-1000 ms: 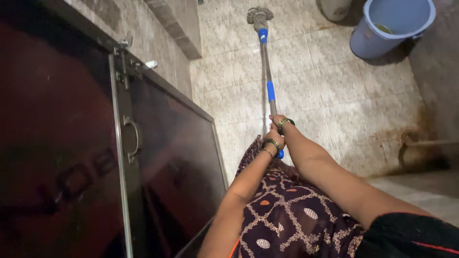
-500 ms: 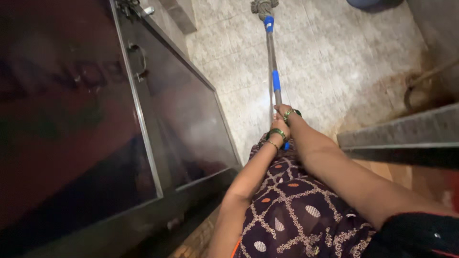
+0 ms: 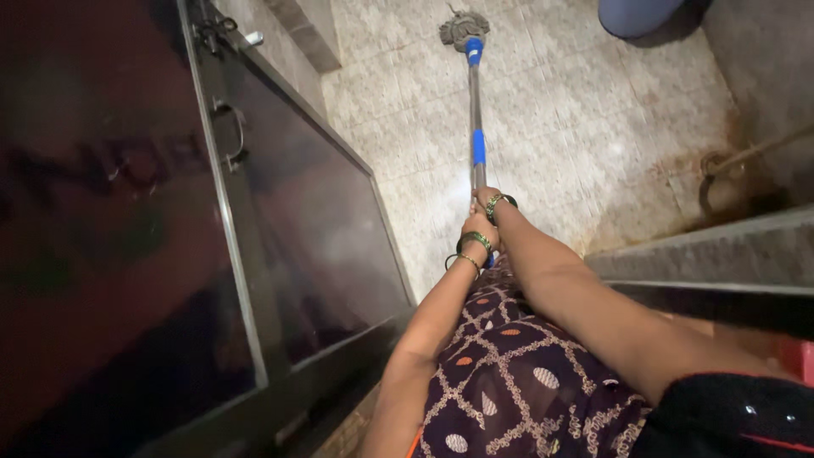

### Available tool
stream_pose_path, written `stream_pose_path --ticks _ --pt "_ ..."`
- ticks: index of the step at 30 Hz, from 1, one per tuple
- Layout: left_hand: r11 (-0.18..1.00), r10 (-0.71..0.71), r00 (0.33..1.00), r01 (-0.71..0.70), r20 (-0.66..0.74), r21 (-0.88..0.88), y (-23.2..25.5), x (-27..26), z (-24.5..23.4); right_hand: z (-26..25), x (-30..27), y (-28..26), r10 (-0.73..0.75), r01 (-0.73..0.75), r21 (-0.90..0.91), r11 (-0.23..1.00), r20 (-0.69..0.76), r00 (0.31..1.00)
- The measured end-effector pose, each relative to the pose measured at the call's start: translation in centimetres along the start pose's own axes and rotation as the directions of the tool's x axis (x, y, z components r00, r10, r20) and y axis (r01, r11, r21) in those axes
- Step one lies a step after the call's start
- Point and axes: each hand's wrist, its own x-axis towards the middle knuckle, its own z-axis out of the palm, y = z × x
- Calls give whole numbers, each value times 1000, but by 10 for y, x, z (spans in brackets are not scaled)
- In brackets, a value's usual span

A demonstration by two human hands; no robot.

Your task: The person mops a tiled bathroom floor using a string mop with a blue handle. They move the mop back and forth across the floor, cleaning the area near a glass shower door, a red plastic stool, and a white sink.

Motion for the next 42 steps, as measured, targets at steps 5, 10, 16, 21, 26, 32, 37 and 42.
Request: stream_pose_path --ticks 5,10,16,21,26,32,37,42 --pt "999 -28 1000 28 7 -23 45 49 -28 -3 37 -64 -66 64 -87 994 -28 997" --pt "998 41 997 -43 -64 -37 92 137 -34 -14 57 -160 -113 109 -265 958 -1 994" --pt "990 97 989 -107 -113 -89 148 236 -48 -29 111 -255 -113 109 -260 960 0 994" --pt "985 82 995 -90 -58 -148 172 276 -51 -42 143 -294 -91 87 -274 958 -2 996" --pt "980 106 993 -112 -42 -163 160 264 -24 -49 104 -275 -69 65 -210 976 -13 998" --pt "976 200 976 -206 -90 -72 133 224 -3 -50 79 -221 -62 63 -73 995 17 998" --pt "998 51 997 -50 60 -25 112 167 -2 -47 45 -173 -52 54 -100 994 20 998" --pt "997 78 995 -78 59 -2 72 90 15 -48 3 -94 -67 67 -34 997 -7 998"
